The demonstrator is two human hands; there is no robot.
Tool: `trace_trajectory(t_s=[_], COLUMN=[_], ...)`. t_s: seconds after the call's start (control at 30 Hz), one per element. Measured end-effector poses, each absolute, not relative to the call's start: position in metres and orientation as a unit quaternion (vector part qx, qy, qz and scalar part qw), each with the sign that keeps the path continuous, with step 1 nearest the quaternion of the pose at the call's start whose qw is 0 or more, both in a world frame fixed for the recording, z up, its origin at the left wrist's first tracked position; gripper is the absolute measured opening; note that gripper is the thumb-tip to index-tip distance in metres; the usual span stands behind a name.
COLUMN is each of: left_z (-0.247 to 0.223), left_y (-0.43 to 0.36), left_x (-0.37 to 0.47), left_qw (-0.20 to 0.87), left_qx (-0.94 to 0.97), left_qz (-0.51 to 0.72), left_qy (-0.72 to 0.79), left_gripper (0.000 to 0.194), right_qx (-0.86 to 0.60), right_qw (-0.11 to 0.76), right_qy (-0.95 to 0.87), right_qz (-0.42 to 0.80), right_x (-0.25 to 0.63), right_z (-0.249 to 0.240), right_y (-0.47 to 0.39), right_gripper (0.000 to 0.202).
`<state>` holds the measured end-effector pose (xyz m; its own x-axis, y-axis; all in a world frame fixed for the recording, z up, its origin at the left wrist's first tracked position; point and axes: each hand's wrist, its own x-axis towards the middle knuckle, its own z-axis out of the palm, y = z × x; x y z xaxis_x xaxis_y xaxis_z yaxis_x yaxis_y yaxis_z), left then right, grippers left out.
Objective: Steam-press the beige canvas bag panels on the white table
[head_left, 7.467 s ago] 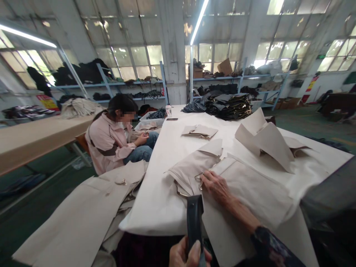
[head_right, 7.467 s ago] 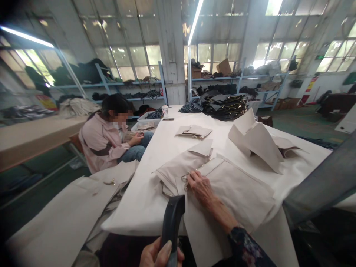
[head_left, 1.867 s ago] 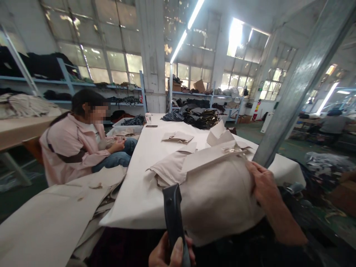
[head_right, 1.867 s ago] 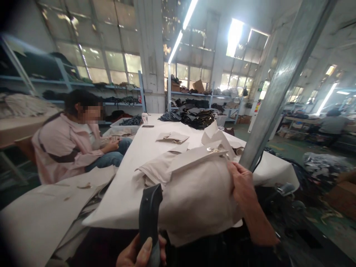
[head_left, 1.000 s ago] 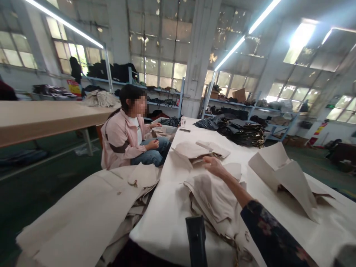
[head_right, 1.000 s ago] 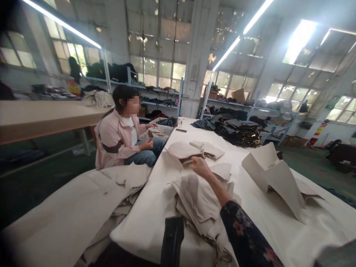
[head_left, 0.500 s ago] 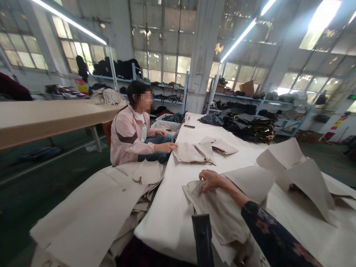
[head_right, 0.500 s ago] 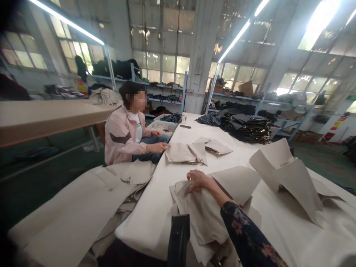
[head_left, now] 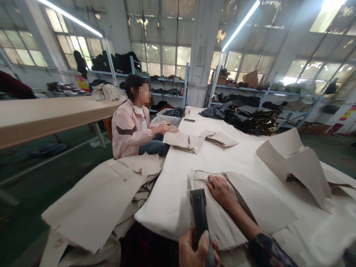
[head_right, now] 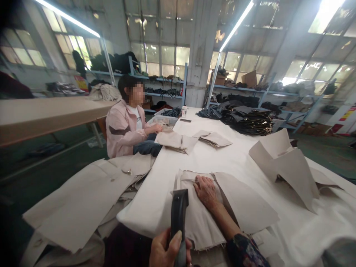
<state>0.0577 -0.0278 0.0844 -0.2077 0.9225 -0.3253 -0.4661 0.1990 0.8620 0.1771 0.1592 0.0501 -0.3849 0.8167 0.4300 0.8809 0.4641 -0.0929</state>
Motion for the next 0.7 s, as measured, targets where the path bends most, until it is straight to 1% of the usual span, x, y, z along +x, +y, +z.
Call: trace_trajectory(t_s=[0.27, 0.57, 0.7], left_z=[0.091, 0.090, 0.099], left_y=[0.020, 0.061, 0.061], left_x=[0.055, 0.047, 0.035], left_qw=[0.604, 0.584, 0.568], left_qx=[0.242, 0.242, 0.235], left_qz=[0.573, 0.582, 0.590], left_qy=[0.499, 0.511, 0.525], left_gripper=[0.048, 0.045, 0.044], right_qx=[-0.485, -0.483, -0.491], right_qw=[0.248, 0.246, 0.242], right_qy=[-0.835, -0.838, -0.835], right_qz=[-0.079, -0.060, -0.059], right_x=[0.182, 0.183, 0.183], right_z=[0.045, 0.044, 0.044], right_y=[0.160, 0.164, 0.164], right_gripper=[0.017, 0.019, 0.020])
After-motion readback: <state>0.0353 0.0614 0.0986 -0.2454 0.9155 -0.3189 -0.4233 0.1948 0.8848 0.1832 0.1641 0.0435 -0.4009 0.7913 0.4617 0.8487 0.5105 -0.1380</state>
